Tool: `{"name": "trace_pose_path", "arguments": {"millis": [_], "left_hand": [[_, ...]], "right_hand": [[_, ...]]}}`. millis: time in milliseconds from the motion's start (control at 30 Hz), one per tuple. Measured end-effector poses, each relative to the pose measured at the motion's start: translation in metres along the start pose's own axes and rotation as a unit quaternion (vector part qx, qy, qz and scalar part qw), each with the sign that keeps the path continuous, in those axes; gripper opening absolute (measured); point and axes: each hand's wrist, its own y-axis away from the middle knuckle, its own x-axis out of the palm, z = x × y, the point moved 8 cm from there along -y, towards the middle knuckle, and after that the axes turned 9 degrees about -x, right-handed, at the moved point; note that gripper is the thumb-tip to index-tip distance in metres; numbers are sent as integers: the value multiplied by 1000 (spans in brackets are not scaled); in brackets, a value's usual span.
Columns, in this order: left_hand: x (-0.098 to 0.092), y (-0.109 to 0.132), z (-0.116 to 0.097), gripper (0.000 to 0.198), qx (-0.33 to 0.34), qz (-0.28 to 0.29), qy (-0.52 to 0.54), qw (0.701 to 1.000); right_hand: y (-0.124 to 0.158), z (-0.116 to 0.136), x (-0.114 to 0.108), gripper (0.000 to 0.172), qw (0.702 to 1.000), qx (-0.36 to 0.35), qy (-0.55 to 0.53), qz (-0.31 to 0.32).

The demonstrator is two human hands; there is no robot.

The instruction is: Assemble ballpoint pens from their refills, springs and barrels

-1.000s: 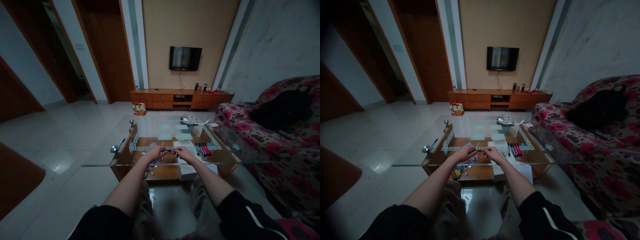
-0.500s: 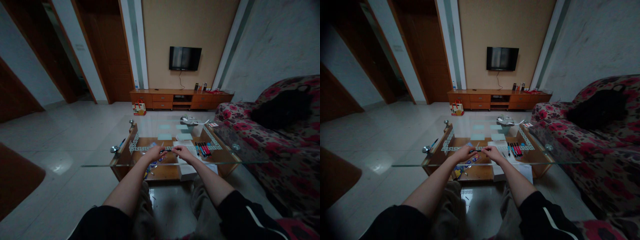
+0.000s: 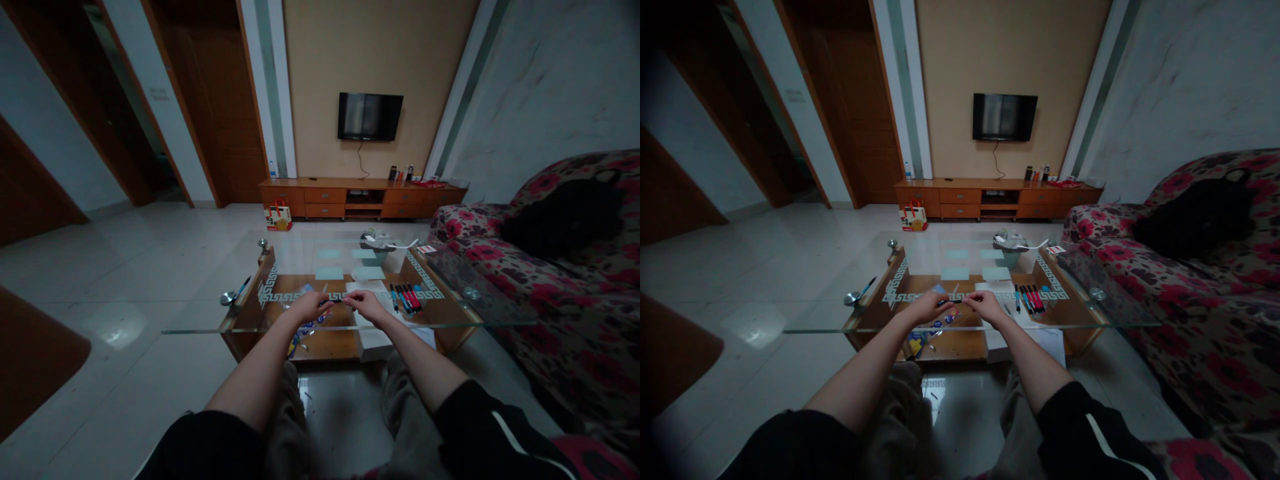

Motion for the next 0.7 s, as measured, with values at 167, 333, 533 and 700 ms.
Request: {"name": "trace_pose_path", "arguments": {"millis": [167,333,533,700], "left_hand": [[1,0,2,42,-9,3,-5,1000],[1,0,3,42,-13,5,-11,1000],[1,0,1,40,-10,10,-11,1000],[0,1,-1,40,-10,10,-10,1000]], "right_hand": [[-5,3,-20,29,992,-54,101,-60],[-4,4,-32,13,971,-113,211,-25],[-2,1,-22,18,918,-130,373,47],[3,4,-14,25,909,-117,391,85]]}}
